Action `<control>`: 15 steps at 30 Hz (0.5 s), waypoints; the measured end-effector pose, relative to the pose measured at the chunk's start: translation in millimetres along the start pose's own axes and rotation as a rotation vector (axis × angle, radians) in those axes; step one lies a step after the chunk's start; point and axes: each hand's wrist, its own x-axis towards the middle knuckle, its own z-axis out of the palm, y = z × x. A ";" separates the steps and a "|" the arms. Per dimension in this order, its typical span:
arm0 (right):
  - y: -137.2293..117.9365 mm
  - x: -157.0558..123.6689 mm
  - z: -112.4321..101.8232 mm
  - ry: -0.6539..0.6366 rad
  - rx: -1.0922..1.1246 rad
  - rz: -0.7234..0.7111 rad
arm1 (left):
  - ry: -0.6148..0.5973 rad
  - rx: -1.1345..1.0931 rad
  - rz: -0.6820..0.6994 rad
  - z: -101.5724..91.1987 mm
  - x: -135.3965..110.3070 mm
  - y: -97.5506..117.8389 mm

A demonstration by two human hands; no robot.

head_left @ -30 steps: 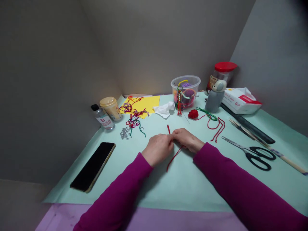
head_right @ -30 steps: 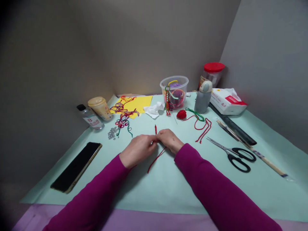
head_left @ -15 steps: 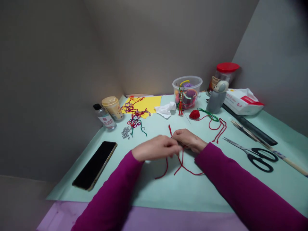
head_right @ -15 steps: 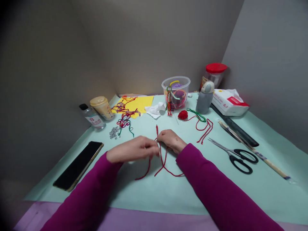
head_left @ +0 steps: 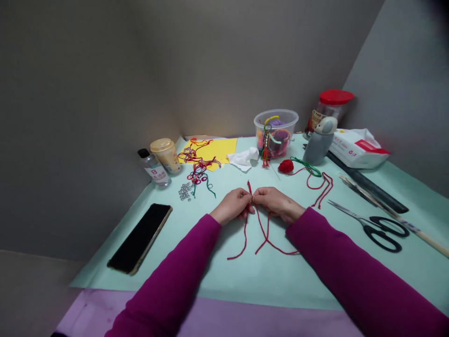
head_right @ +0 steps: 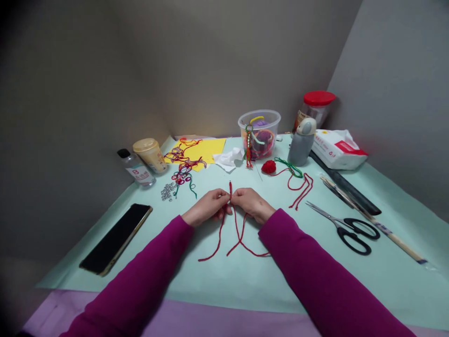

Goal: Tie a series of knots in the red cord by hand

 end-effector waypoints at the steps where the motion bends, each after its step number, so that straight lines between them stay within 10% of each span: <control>1: 0.4 0.2 0.0 0.005 0.000 0.000 | -0.010 -0.010 -0.004 0.2 0.0 -0.2; 15: 0.9 0.2 1.0 0.008 -0.027 -0.044 | 0.115 0.378 0.163 -11.5 6.3 -7.0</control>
